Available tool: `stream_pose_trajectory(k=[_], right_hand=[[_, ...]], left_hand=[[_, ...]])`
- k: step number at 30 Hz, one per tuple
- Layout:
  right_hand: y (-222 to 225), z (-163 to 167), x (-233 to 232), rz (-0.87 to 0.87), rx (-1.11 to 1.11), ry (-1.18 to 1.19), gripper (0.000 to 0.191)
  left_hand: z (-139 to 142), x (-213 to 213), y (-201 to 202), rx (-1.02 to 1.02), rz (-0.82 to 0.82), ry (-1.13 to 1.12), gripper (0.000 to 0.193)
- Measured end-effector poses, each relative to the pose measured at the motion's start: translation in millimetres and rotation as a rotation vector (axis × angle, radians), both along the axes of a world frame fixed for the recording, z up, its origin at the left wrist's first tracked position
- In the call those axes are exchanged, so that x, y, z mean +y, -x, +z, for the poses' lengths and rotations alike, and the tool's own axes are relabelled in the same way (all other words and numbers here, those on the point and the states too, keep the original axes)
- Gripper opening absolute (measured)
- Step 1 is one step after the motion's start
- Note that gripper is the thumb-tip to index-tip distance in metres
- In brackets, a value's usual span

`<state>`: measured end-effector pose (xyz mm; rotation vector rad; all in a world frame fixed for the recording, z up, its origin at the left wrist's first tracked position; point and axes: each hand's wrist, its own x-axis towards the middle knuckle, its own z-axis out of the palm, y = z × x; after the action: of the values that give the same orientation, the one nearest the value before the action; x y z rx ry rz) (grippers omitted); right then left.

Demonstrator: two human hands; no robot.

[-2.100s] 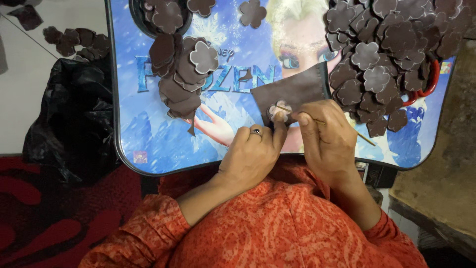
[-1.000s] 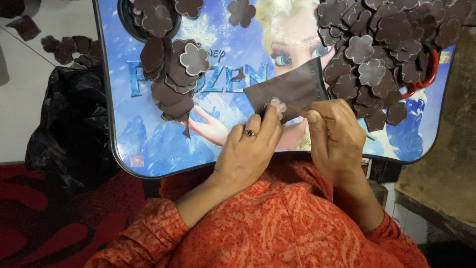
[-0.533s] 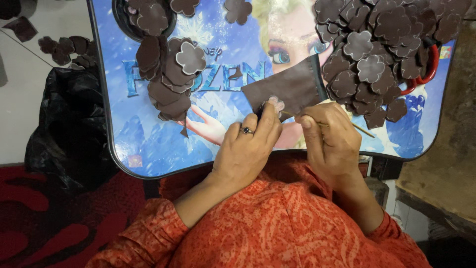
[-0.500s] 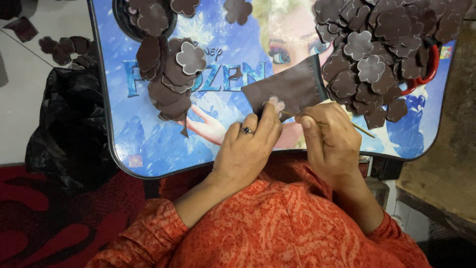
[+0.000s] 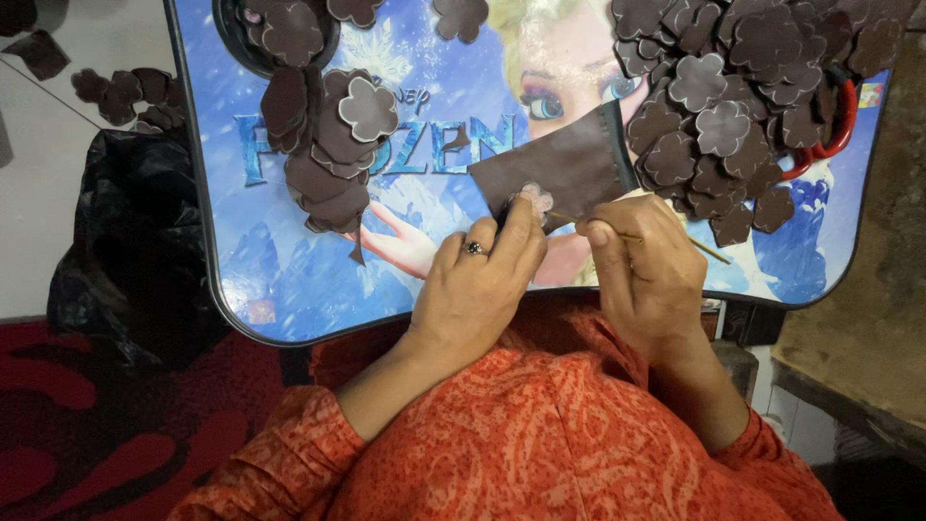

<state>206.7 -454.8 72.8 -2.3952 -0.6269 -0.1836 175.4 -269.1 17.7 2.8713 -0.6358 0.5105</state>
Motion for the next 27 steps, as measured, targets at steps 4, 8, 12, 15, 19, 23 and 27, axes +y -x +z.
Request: stream_pose_trajectory(k=[4, 8, 12, 15, 19, 23, 27], right_hand=[[0, -1, 2, 0.023, 0.001, -0.022, 0.003], [1, 2, 0, 0.028, 0.024, -0.001, 0.003], [5, 4, 2, 0.026, 0.029, 0.007, 0.002], [7, 3, 5, 0.027, 0.042, -0.004, 0.002], [8, 1, 8, 0.021, 0.059, -0.018, 0.002], [7, 0, 9, 0.026, 0.056, -0.017, 0.002], [7, 2, 5, 0.002, 0.081, -0.001, 0.003]], left_hand=[[1, 1, -2, 0.022, -0.018, 0.055, 0.045], [3, 7, -5, 0.113, -0.061, 0.153, 0.045], [4, 9, -8, 0.169, -0.080, 0.225, 0.045], [4, 12, -9, 0.177, -0.088, 0.273, 0.045], [3, 14, -10, 0.183, -0.099, 0.322, 0.041], [2, 15, -11, 0.177, -0.097, 0.335, 0.040], [2, 15, -12, 0.163, -0.094, 0.332, 0.038]])
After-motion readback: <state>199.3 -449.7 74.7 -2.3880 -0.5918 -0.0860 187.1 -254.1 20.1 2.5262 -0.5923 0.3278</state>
